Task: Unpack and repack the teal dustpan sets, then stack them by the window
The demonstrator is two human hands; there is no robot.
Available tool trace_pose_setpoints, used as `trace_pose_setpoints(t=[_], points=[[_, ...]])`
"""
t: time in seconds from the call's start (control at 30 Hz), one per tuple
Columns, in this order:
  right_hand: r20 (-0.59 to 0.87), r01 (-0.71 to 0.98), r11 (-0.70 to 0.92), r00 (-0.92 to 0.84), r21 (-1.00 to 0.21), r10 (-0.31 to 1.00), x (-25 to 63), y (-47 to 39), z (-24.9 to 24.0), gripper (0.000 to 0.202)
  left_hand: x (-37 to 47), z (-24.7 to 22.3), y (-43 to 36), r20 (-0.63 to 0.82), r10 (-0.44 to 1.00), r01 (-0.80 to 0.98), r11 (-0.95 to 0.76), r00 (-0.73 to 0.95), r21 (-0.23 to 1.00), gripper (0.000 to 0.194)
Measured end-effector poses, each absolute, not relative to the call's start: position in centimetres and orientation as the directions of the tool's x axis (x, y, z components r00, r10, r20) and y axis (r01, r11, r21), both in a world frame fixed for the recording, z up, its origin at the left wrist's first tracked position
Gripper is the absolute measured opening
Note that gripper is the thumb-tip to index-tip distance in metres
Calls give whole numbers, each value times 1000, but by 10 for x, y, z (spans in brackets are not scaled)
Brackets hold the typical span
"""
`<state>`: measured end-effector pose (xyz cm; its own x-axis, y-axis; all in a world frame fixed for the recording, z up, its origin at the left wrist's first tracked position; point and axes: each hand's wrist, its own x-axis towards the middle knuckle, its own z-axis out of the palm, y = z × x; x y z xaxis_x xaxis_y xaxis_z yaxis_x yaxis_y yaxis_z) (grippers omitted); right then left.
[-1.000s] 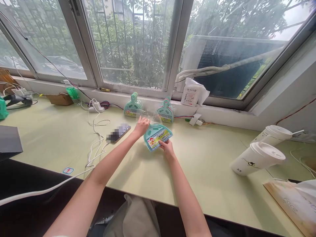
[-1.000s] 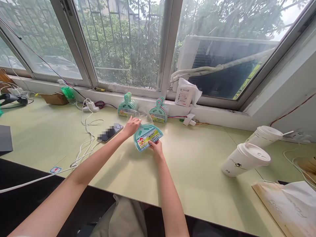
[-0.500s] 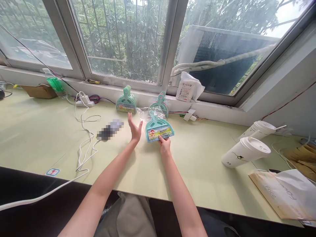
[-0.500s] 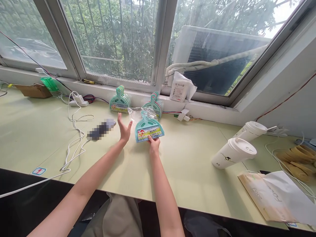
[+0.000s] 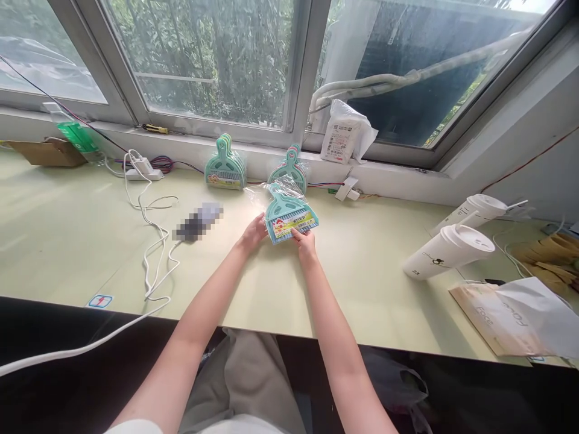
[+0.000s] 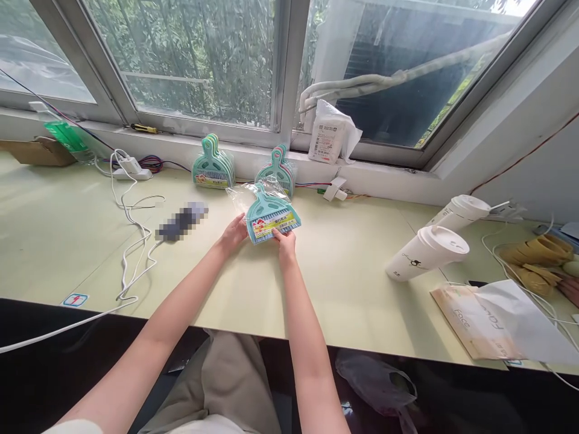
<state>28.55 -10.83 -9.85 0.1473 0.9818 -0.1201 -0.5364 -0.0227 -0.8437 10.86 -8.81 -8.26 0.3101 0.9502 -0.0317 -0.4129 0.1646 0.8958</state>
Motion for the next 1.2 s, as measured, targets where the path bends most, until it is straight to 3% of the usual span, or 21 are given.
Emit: trace_pose_setpoints(t=[0.17, 0.4, 0.6, 0.73, 0.87, 1.0, 1.2], points=[[-69, -513, -41, 36, -858, 997, 285, -112, -94, 40, 114, -87, -89, -52, 974, -448, 149, 222, 881, 42], [-215, -581, -16, 275, -814, 937, 287, -109, -95, 32, 137, -93, -97, -107, 891, -350, 281, 441, 894, 46], [-255, -602, -95, 186, -793, 949, 279, -109, -97, 34, 130, -88, -91, 8, 973, -492, 109, 230, 864, 47], [-237, -607, -102, 147, -788, 960, 274, -110, -98, 35, 127, -87, -96, -51, 974, -456, 149, 220, 877, 50], [-195, -647, -14, 208, -763, 959, 276, -110, -99, 33, 141, -85, -105, -17, 973, -463, 125, 230, 878, 49], [-227, -682, -2, 241, -732, 944, 276, -109, -100, 30, 150, -78, -108, -1, 985, -363, 64, 170, 930, 50], [-204, -692, 64, 298, -719, 933, 266, -109, -102, 32, 150, -78, -105, 183, 983, -197, -176, 17, 964, 64]])
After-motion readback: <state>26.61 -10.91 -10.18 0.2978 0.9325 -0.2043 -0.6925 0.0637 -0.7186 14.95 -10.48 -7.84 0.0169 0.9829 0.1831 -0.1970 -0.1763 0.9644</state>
